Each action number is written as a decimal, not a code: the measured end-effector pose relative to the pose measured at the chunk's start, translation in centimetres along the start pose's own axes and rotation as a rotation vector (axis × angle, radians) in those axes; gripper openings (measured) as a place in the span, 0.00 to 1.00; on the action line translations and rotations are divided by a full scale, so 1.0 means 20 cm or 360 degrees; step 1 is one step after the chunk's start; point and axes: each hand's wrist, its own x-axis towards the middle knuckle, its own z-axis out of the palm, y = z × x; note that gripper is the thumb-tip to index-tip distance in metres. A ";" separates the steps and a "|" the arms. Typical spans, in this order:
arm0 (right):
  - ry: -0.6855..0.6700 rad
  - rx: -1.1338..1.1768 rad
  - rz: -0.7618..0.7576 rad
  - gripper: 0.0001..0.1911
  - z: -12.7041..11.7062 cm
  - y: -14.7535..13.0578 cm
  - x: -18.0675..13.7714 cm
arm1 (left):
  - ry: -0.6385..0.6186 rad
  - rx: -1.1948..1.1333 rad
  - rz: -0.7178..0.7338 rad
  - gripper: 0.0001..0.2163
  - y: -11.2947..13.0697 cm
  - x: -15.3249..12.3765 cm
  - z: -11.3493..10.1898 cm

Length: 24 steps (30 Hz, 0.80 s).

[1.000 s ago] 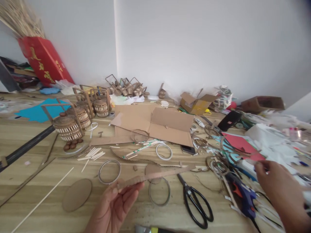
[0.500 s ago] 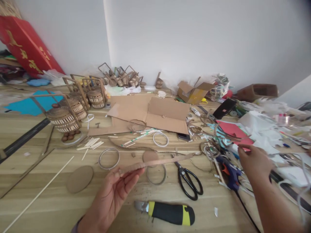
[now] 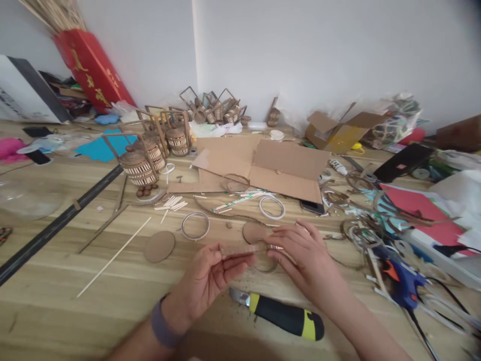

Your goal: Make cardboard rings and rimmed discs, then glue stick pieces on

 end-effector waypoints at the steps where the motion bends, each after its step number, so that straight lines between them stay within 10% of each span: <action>1: -0.0031 0.0050 -0.0020 0.07 0.00 0.00 0.00 | 0.0004 0.0006 -0.0008 0.08 0.00 -0.01 0.01; 7: -0.0139 0.0096 0.0071 0.09 -0.05 0.06 -0.04 | 0.0250 0.0137 0.0092 0.05 0.03 -0.01 0.04; 16: -0.0973 0.0524 0.0569 0.08 0.09 -0.04 -0.11 | 0.0775 0.0620 0.0639 0.07 0.02 0.00 0.00; 21: -0.0740 0.0267 0.0504 0.12 0.16 0.06 -0.15 | 0.0397 0.0745 0.0764 0.04 0.07 -0.08 0.15; 24: -0.0511 0.0199 0.0488 0.11 0.17 0.11 -0.18 | -0.0049 0.0707 0.0414 0.09 0.05 -0.18 0.28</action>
